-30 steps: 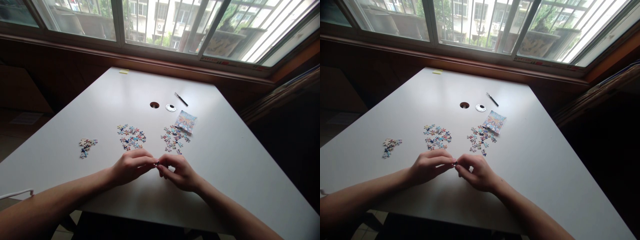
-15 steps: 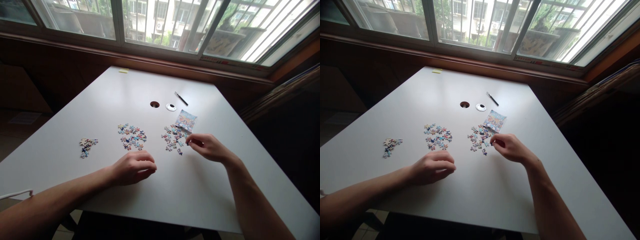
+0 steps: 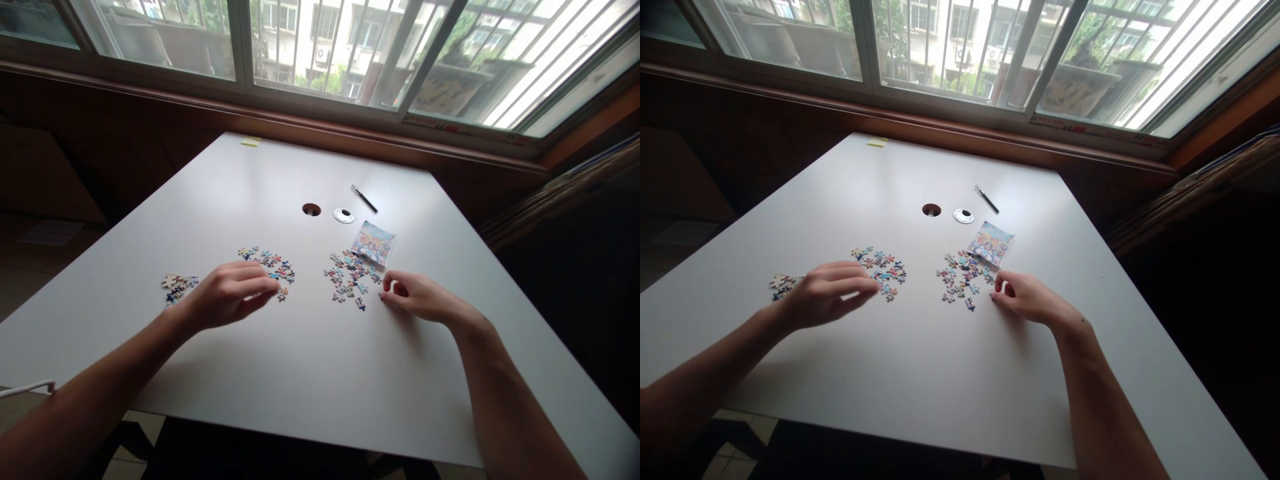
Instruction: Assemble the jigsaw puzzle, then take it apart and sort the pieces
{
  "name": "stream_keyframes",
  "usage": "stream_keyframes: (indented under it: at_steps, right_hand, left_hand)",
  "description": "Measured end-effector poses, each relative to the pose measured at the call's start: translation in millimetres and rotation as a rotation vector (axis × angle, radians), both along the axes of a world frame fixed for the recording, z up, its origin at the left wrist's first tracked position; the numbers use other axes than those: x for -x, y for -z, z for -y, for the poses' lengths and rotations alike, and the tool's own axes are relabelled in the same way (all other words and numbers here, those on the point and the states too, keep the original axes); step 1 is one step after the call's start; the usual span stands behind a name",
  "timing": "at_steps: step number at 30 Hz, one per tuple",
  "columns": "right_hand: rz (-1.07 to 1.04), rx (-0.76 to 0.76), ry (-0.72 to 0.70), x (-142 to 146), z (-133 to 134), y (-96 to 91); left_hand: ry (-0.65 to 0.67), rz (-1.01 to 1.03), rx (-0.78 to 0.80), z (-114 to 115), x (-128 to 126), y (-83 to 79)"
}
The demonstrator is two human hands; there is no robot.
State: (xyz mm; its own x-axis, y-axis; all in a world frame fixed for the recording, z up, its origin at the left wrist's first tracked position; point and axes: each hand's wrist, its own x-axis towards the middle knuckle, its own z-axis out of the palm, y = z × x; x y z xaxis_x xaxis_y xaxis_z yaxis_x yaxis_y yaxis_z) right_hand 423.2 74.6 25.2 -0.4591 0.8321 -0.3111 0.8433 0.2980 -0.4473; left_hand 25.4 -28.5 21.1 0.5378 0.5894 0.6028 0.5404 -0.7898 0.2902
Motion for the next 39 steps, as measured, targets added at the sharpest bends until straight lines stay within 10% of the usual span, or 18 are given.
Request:
stream_keyframes:
  at_steps: [9, 19, 39]
  right_hand:
    - [0.028, -0.089, -0.052, 9.6, 6.4, -6.8]
    - [-0.122, -0.228, -0.106, 24.8, 18.5, -9.4]
    - [-0.165, -0.238, -0.201, 37.5, 28.2, -9.5]
  left_hand:
    - [-0.55, -0.306, 0.564, -5.3, 86.8, -25.4]
    - [-0.593, -0.39, 0.948, 1.4, 115.3, -15.7]
    - [-0.737, -0.363, 0.972, 1.5, 111.4, -20.6]
